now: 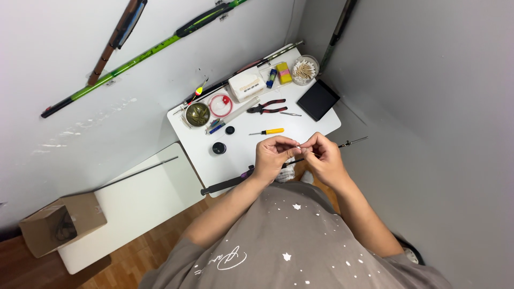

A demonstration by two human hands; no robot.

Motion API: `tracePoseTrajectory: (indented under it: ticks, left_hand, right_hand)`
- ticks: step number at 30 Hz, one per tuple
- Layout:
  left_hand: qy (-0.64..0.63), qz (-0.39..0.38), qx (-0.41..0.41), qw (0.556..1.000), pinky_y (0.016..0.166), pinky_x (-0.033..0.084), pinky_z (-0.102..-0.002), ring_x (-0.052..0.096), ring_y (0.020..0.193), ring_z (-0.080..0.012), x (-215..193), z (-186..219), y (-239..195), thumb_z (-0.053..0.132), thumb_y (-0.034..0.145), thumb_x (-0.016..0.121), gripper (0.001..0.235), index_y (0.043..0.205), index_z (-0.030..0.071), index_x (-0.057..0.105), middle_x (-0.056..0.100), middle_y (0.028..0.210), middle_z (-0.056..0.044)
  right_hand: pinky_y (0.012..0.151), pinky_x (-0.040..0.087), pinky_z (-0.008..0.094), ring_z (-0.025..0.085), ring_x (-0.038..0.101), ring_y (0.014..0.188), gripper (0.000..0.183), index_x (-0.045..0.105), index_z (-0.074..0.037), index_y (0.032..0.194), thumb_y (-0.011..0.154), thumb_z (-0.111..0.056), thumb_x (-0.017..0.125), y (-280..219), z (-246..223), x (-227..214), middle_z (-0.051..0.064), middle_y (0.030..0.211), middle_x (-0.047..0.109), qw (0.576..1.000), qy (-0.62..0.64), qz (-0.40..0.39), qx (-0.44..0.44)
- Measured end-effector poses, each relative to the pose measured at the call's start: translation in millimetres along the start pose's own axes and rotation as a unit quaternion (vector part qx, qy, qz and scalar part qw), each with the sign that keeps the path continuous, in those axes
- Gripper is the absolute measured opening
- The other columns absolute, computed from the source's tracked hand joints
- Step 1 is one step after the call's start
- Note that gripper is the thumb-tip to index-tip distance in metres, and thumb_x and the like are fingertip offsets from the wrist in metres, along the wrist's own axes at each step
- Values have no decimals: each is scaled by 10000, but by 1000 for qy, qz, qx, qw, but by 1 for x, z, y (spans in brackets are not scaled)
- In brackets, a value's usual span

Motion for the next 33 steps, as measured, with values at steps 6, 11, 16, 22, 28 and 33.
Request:
tracePoseTrajectory:
  ticks: [6,11,16,22,28,33]
  left_hand:
    - [9,15,25,1000,858,610,-268,716,912,-134,0,5,1,-27,899,793,157,1036,-50,720,749,988,-104]
    - [15,77,43,996,791,602,-278,717,844,-155,-17,-6,-2,2,910,801,144,1006,-45,704,748,929,-114]
    - [-40,98,22,994,795,598,-268,707,847,-137,-13,3,-4,10,908,783,149,1030,-34,711,744,934,-91]
    - [-42,74,24,996,809,571,-239,687,885,-111,-4,3,-7,-43,919,774,149,1060,-50,725,730,966,-72]
    - [-44,62,19,997,830,567,-226,682,915,-105,2,6,-9,-88,907,742,205,1106,-42,728,724,999,-65]
    - [-38,64,11,997,813,569,-233,687,904,-116,2,3,-10,-97,912,742,198,1105,-53,733,730,1004,-84]
  right_hand:
    - [688,483,213,31,580,798,45,580,-12,976,997,-31,615,3,-1,0,14,907,676,1000,-17,-11,-4]
    - [662,442,217,32,519,761,46,592,-8,960,991,-31,617,10,-1,-1,2,862,631,999,-33,-34,-8]
    - [678,465,213,30,546,772,44,582,-4,969,988,-21,618,15,-15,10,-4,865,640,998,-33,-50,-11]
    - [692,489,209,30,580,794,29,581,2,999,992,-10,606,16,-18,6,5,887,665,997,-49,-50,-29]
    - [677,485,214,36,582,787,51,589,13,1007,993,-15,631,13,-17,0,30,896,685,995,-78,-43,-34]
    - [659,502,216,41,611,767,60,593,16,994,987,-23,638,10,-27,0,44,882,708,992,-110,-41,-41]
Point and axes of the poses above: each hand's wrist, its own y-axis towards the middle knuckle, its own x-axis out of the palm, z = x × y, the point moved 6 cm from there along y, towards the middle knuckle
